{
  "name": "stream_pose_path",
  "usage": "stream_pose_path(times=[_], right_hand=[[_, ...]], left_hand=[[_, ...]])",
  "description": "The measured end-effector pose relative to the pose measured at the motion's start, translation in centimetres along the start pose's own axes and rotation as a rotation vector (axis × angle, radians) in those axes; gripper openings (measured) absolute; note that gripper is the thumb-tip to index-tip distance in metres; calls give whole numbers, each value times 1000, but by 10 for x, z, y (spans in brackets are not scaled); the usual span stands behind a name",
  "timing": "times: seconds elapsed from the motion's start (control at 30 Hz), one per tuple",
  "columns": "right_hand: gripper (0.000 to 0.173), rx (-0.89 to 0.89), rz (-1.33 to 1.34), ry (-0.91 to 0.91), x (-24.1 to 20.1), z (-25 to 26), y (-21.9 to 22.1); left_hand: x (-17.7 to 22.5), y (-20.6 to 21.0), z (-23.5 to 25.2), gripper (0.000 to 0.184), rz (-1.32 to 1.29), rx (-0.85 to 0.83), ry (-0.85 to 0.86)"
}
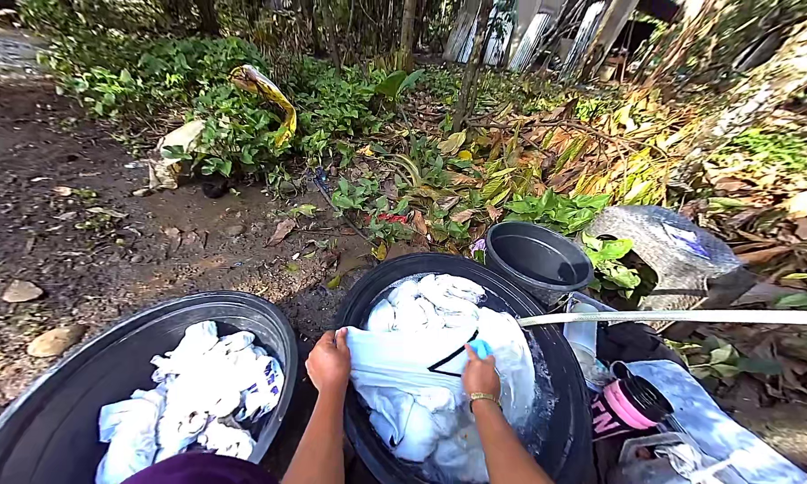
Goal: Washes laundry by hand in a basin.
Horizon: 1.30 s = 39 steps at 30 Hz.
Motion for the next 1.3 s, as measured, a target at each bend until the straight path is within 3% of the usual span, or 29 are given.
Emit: stream_pose_path(times=[0.07, 0.13, 0.2, 0.27, 0.37, 0.47, 0.53, 0.6, 0.67, 0.73, 0.8, 0.9, 1.03, 1.1, 1.17, 1.3], right_hand=[[47, 36, 101, -47, -28, -11, -17], [45, 38, 278, -281, -106, -55, -23], [44, -54, 385, -481, -180, -107, -3], [47, -182, 317, -534, -204, -129, 37], [48, -126, 104, -451, -143, -82, 55], [49, -29, -28, -201, -37, -14, 21], [51, -11, -53, -11, 11, 3, -3], [51, 14, 31, -8, -7, -5, -21], [47, 26, 199, -225, -83, -45, -26], [45, -42, 323, -465, -165, -101, -7], [46, -151, 294, -572, -202, -134, 29], [52, -174, 102, -494, -156, -97, 55], [51, -47, -46, -122, -15, -6, 12], [52, -23, -31, 54, 24, 7, -9], [51, 25, 54, 30, 3, -3, -28], [46, -35, 237, -482, -153, -99, -7]], left_hand=[[0, -2, 0, 42, -4, 12, 8], [1, -1, -1, 43, 2, 14, 16], [1, -1, -1, 44, -2, 9, 4], [-1, 0, 0, 43, 2, 8, -4], [-1, -1, 1, 43, 16, 6, -12], [0, 2, -1, 44, 13, 3, -14], [0, 1, -2, 43, -1, 15, -12], [1, -1, -2, 43, -14, 35, -6], [1, -1, -2, 44, -5, 37, 0], [-1, 0, -2, 45, 9, 37, -3], [-1, 0, -3, 44, 12, 29, 1], [-2, -2, -1, 44, 0, 33, 0], [-3, 0, -2, 43, -17, 46, -6], [-3, -2, -1, 43, -38, 54, -10], [-1, -4, 1, 44, -66, 57, -13], [-1, -3, -1, 43, -52, 50, -13]])
Point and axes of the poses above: each hand's wrist, its own z-axis towards the middle knuckle, its own y-axis out of the palm, x = y × z, the point moved 10 cm from there along z, towards the middle knuckle, and after that the axes turned 1 degree about z, right-handed, at the moved point
